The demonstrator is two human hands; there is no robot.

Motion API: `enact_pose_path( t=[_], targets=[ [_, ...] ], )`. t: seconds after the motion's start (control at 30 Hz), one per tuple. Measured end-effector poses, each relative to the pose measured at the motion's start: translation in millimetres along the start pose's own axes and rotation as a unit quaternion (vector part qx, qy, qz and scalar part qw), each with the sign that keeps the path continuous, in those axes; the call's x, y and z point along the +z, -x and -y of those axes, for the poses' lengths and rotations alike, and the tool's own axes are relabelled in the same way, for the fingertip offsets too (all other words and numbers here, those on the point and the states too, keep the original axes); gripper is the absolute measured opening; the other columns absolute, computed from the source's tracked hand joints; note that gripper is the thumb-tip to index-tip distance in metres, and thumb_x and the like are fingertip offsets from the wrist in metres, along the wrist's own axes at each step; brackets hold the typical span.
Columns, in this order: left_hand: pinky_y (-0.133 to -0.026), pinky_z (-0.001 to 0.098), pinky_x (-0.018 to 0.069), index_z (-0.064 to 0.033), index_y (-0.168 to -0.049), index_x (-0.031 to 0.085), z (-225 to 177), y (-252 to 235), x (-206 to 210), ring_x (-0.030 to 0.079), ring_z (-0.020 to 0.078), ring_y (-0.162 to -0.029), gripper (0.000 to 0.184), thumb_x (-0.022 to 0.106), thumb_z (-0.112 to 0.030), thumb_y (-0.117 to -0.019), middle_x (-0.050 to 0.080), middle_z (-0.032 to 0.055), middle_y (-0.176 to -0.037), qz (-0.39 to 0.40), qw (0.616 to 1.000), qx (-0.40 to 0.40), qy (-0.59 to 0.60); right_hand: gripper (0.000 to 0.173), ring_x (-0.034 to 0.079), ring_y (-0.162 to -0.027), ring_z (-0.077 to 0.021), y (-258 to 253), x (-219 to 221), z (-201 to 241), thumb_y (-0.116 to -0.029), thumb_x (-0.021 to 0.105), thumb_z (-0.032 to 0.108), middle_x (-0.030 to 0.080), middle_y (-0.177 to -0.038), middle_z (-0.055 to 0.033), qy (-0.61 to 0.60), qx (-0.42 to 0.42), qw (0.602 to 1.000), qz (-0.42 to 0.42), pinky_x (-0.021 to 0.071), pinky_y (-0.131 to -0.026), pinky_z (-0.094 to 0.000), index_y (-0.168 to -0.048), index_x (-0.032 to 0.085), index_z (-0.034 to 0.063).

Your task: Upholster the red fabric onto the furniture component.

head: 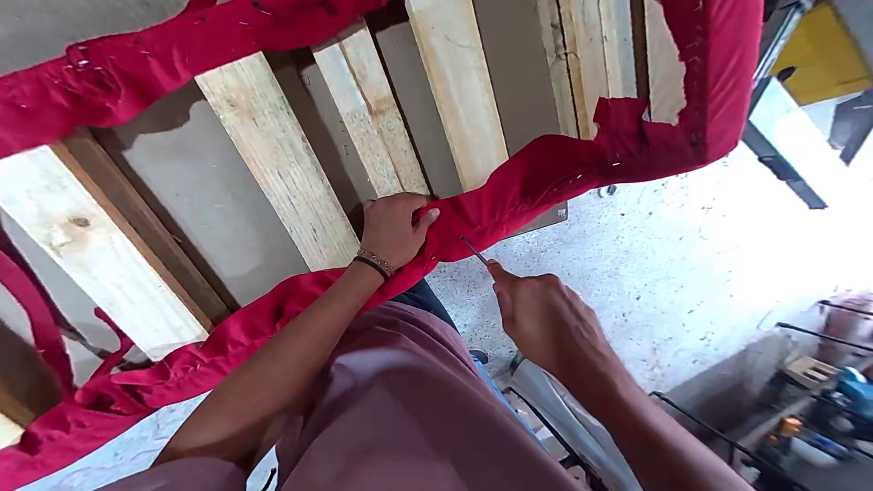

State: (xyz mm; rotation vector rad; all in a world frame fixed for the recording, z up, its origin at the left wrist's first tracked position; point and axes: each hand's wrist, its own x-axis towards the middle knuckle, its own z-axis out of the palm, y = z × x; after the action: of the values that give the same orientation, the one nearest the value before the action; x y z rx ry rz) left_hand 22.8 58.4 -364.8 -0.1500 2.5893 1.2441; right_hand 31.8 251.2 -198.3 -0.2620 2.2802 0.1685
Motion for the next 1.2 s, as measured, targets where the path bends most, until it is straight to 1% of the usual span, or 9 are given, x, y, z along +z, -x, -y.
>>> enact_pose_path(
  t=[0.1, 0.33, 0.53, 0.67, 0.77, 0.87, 0.97, 1.1, 1.2],
  targets=[
    [-0.085, 0.0598, 0.0465, -0.0082, -0.086, 0.070, -0.5, -1.5, -1.7, 0.068, 0.0284, -0.087, 0.036, 0.059, -0.039, -0.1031, 0.070, 0.0104, -0.087, 0.001, 1.000, 0.001, 0.011, 0.038, 0.053, -0.053, -0.0151, -10.1, 25.7, -44.8, -0.1080, 0.050, 0.026, 0.061, -0.067, -0.0008, -0.144, -0.063, 0.986, -0.060, 0.0469, -0.049, -0.0392, -0.144, 0.062, 0.0272],
    [-0.087, 0.0612, 0.0491, -0.0075, -0.093, 0.073, -1.8, -1.0, -4.8, 0.069, 0.0311, -0.091, 0.036, 0.058, -0.038, -0.1039, 0.071, 0.0125, -0.090, 0.003, 1.000, -0.007, 0.003, 0.041, 0.063, -0.060, -0.0201, -30.4, 76.4, -84.7, -0.1078, 0.047, 0.025, 0.069, -0.077, -0.0065, -0.129, -0.186, 0.962, -0.149, 0.0550, -0.057, -0.0438, -0.147, 0.059, 0.0216],
    [-0.082, 0.0558, 0.0534, -0.0055, -0.092, 0.074, -4.3, 2.8, -4.2, 0.070, 0.0286, -0.086, 0.033, 0.060, -0.033, -0.1037, 0.071, 0.0132, -0.085, -0.011, 1.000, -0.003, 0.017, 0.052, 0.070, -0.077, -0.0394, 11.1, 18.8, -6.4, -0.1023, 0.052, 0.010, 0.068, -0.093, -0.0210, 0.088, -0.043, 0.994, -0.042, 0.0559, -0.058, -0.0525, -0.153, 0.048, 0.0171],
    [-0.082, 0.0554, 0.0532, -0.0036, -0.092, 0.073, -7.6, 0.6, -6.3, 0.069, 0.0293, -0.084, 0.034, 0.060, -0.032, -0.1040, 0.070, 0.0147, -0.083, -0.020, 1.000, 0.006, 0.009, 0.039, 0.069, -0.102, -0.0372, -7.9, 2.5, -24.3, -0.1078, 0.045, 0.020, 0.070, -0.111, -0.0176, -0.056, -0.066, 0.996, 0.011, 0.0578, -0.080, -0.0571, -0.144, 0.059, 0.0168],
    [-0.087, 0.0582, 0.0526, -0.0034, -0.096, 0.075, -9.2, 7.7, -5.6, 0.070, 0.0314, -0.090, 0.034, 0.060, -0.032, -0.1046, 0.072, 0.0164, -0.089, -0.014, 1.000, 0.002, 0.014, 0.039, 0.066, -0.077, -0.0261, -23.5, 50.1, -75.6, -0.1094, 0.045, 0.026, 0.070, -0.092, -0.0116, -0.251, -0.132, 0.958, -0.041, 0.0549, -0.070, -0.0503, -0.144, 0.062, 0.0224],
    [-0.084, 0.0574, 0.0522, -0.0032, -0.093, 0.074, -11.9, 3.7, -8.0, 0.069, 0.0303, -0.087, 0.034, 0.059, -0.032, -0.1050, 0.071, 0.0159, -0.085, -0.026, 1.000, 0.005, 0.016, 0.045, 0.071, -0.094, -0.0399, -1.5, 48.2, -43.8, -0.1104, 0.042, 0.026, 0.072, -0.104, -0.0196, -0.087, -0.069, 0.992, -0.067, 0.0583, -0.075, -0.0584, -0.155, 0.047, 0.0268],
    [-0.081, 0.0574, 0.0512, -0.0019, -0.091, 0.073, -15.4, 11.8, -5.4, 0.067, 0.0312, -0.083, 0.034, 0.059, -0.030, -0.1050, 0.069, 0.0164, -0.082, -0.028, 1.000, -0.004, 0.011, 0.052, 0.069, -0.097, -0.0453, 28.0, 33.7, -2.1, -0.1037, 0.048, 0.004, 0.067, -0.112, -0.0266, -0.006, -0.037, 0.998, -0.045, 0.0582, -0.073, -0.0570, -0.155, 0.041, 0.0068],
    [-0.101, 0.0571, 0.0498, -0.0032, -0.102, 0.076, -20.5, 12.1, -5.8, 0.066, 0.0332, -0.111, 0.031, 0.062, -0.031, -0.1034, 0.071, 0.0164, -0.112, -0.051, 0.997, 0.008, -0.054, 0.059, 0.070, -0.096, -0.0432, 23.0, 36.0, -9.3, -0.1033, 0.049, 0.006, 0.068, -0.113, -0.0248, 0.000, -0.038, 0.999, -0.032, 0.0589, -0.074, -0.0555, -0.160, 0.034, 0.0136],
    [-0.113, 0.0660, 0.0334, -0.0130, -0.105, 0.079, -17.7, 16.3, -0.3, 0.040, 0.0402, -0.143, 0.033, 0.062, -0.040, -0.1016, 0.054, 0.0124, -0.149, -0.059, 0.989, 0.003, -0.133, 0.064, 0.070, -0.096, -0.0423, 21.2, 40.7, -4.5, -0.1047, 0.044, 0.005, 0.066, -0.112, -0.0257, 0.033, -0.026, 0.999, 0.006, 0.0591, -0.074, -0.0524, -0.164, 0.020, 0.0120]
  ],
)
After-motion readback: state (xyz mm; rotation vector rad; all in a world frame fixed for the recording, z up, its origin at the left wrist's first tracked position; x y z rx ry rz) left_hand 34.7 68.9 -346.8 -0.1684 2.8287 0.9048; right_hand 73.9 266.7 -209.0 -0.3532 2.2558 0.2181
